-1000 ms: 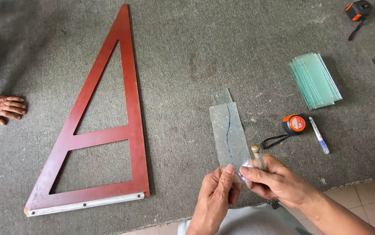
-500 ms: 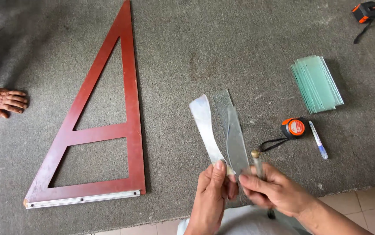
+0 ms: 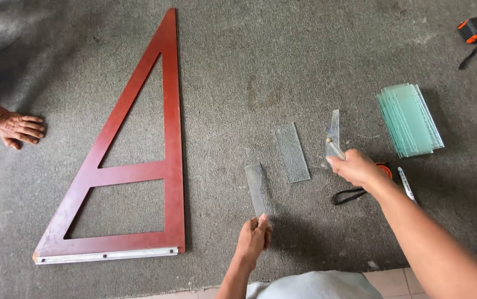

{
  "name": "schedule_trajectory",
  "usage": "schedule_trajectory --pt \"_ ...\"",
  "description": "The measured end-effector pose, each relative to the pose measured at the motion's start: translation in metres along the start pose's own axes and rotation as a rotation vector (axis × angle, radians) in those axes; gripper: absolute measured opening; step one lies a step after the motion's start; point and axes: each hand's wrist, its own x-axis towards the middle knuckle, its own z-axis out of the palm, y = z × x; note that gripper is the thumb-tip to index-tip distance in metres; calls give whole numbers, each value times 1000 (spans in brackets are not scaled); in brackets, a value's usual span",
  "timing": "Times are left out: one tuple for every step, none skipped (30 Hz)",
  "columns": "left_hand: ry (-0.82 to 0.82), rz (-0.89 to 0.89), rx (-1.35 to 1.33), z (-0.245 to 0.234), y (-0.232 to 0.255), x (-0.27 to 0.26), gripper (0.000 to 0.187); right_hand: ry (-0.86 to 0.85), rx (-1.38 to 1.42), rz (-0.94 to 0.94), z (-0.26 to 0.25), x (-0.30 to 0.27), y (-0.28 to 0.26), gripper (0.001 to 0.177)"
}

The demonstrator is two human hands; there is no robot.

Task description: Manually score and break small pieces of glass using a glass cutter tool.

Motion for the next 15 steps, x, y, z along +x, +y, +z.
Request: schedule_trajectory --pt "0 0 -5 1 2 -2 29 0 -5 -1 0 -4 -1 32" --pt "-12 12 22 1 4 -3 30 112 -257 60 1 -7 -3 33" --pt "-21 25 50 -1 7 -5 32 226 -506 113 2 -10 -7 36" --pt "-18 28 46 -3 2 -2 32 226 -508 108 5 -23 -21 36" --pt "-5 122 241 -6 -2 2 41 192 -421 51 7 -36 -35 23" --pt "9 216 437 -8 -5 7 51 157 -333 -6 9 -48 -48 15" --pt "7 224 437 -9 -4 9 51 165 -332 -8 18 -43 -53 15" --pt "137 153 846 -10 -2 11 49 146 -342 -44 26 -38 -57 17" --pt "271 69 1250 -10 -3 10 49 125 -354 -78 35 -35 -59 21" --pt "269 74 1249 -12 -3 8 49 130 -355 -77 43 -31 -58 21" --pt "337 126 1173 -16 -1 8 38 168 -310 -68 51 -24 -60 34" --pt "404 178 1095 -20 1 8 31 206 -265 -58 59 -18 -62 49" --pt "405 180 1094 -22 4 12 31 208 -266 -61 61 -15 -64 49" --pt "440 238 1016 -24 6 15 27 226 -260 -61 64 -13 -66 50" --pt "469 284 936 -26 2 16 24 235 -258 -56 70 -14 -63 50"
